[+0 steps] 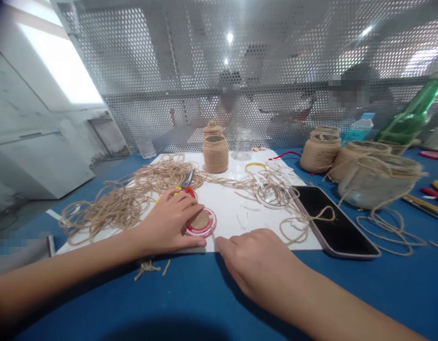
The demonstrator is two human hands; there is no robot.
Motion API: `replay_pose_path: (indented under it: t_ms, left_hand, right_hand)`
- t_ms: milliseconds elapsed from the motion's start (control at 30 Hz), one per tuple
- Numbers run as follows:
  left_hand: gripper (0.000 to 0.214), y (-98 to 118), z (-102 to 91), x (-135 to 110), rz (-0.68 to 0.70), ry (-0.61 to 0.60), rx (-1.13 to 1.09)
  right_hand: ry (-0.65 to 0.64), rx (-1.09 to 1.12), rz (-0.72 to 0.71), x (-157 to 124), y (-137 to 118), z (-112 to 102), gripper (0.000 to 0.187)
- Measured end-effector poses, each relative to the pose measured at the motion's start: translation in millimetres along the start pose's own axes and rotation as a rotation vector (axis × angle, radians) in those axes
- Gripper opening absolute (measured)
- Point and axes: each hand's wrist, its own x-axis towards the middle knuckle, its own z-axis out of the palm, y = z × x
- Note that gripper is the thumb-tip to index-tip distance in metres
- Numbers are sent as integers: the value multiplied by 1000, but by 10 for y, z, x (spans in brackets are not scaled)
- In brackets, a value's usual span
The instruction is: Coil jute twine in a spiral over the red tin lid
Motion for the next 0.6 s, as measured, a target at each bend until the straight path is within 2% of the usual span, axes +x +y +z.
replay_pose_path:
  t_ms: [133,233,433,600]
  left_hand:
    - [54,11,-38,-10,18,9,-36]
    - [44,-12,-69,-18,58,-28,-40]
    - [48,-61,-109,-16,133,-91,-38]
    - [52,-13,-85,-14,112,-47,-46]
  right_hand:
    - [-20,50,0,-3,0,-3,29]
    - [-8,64,2,-6,11,-20,29]
    - [0,89,27,-16,26,-46,30]
    - [44,74,28,-33,50,-74,30]
